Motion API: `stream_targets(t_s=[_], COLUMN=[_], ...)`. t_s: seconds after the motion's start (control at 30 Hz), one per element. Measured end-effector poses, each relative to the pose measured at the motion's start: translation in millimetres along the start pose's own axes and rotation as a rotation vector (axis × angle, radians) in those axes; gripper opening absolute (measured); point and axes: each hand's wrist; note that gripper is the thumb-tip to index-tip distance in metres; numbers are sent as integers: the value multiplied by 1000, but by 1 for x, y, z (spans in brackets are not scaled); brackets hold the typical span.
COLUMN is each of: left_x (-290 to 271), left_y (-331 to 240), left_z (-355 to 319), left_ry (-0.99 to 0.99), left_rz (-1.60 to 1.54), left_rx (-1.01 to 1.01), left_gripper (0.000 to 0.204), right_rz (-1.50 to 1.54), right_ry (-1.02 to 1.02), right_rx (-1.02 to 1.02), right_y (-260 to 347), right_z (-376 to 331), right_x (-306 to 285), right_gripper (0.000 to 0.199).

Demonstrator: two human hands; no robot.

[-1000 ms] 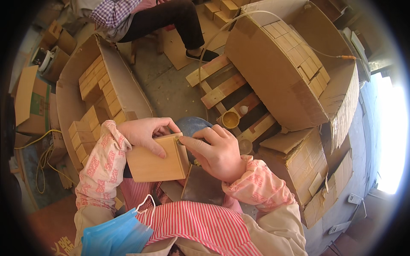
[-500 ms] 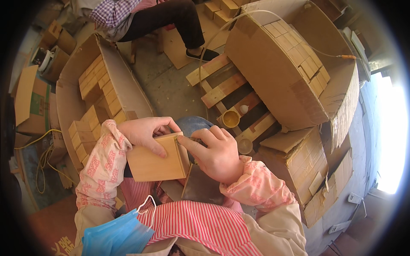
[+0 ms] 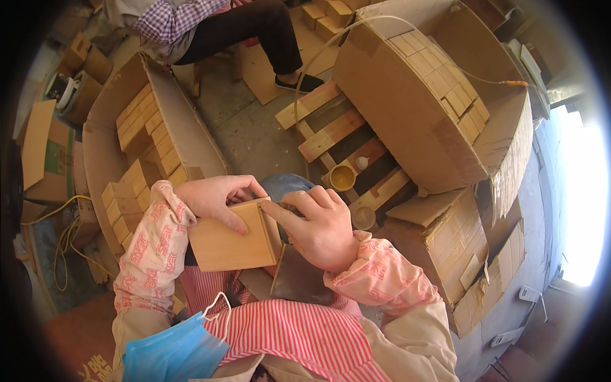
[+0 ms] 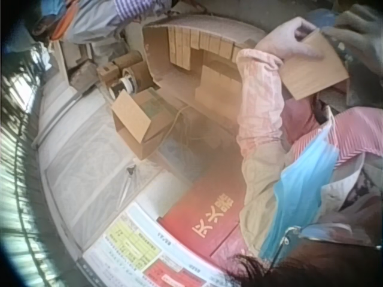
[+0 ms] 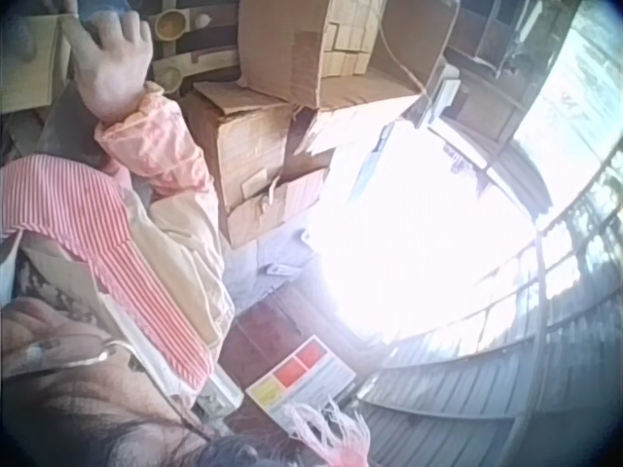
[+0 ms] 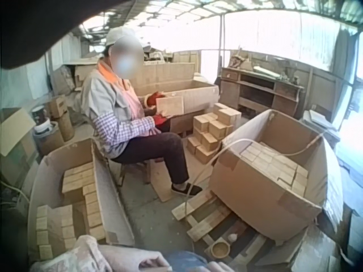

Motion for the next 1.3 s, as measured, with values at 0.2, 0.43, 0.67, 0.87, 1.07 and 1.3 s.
stream_targets(t_s=[0.2, 0.43, 0.67, 0.87, 1.07, 1.3], left_x=[0, 0, 1, 1, 1, 1], left_y=[0, 2, 3, 5, 2, 1], left_z=[0, 0, 1, 0, 0, 0], left_ry=[9, 2, -3, -3, -11, -1], left_rz=[30, 18, 15, 13, -29, -51], left_rx=[2, -14, 9, 45, 1, 1], left_gripper=[83, 84, 81, 85, 82, 84], right_rz=[38, 13, 35, 78, 149, 248], right_ry=[-12, -9, 66, 18, 62, 18], right_rx=[64, 105, 91, 111, 86, 181], right_y=[1, 2, 7, 10, 6, -5], right_z=[-1, -2, -6, -5, -7, -8], right_x=[0, 2, -4, -6, -6, -6], right_gripper=[54, 46, 48, 47, 41, 35])
Point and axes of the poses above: each hand's wrist, its own z-axis towards the middle knuckle, its own x-axis out of the palm, y = z × x, and after that the axes turned 10 degrees about x, right-handed
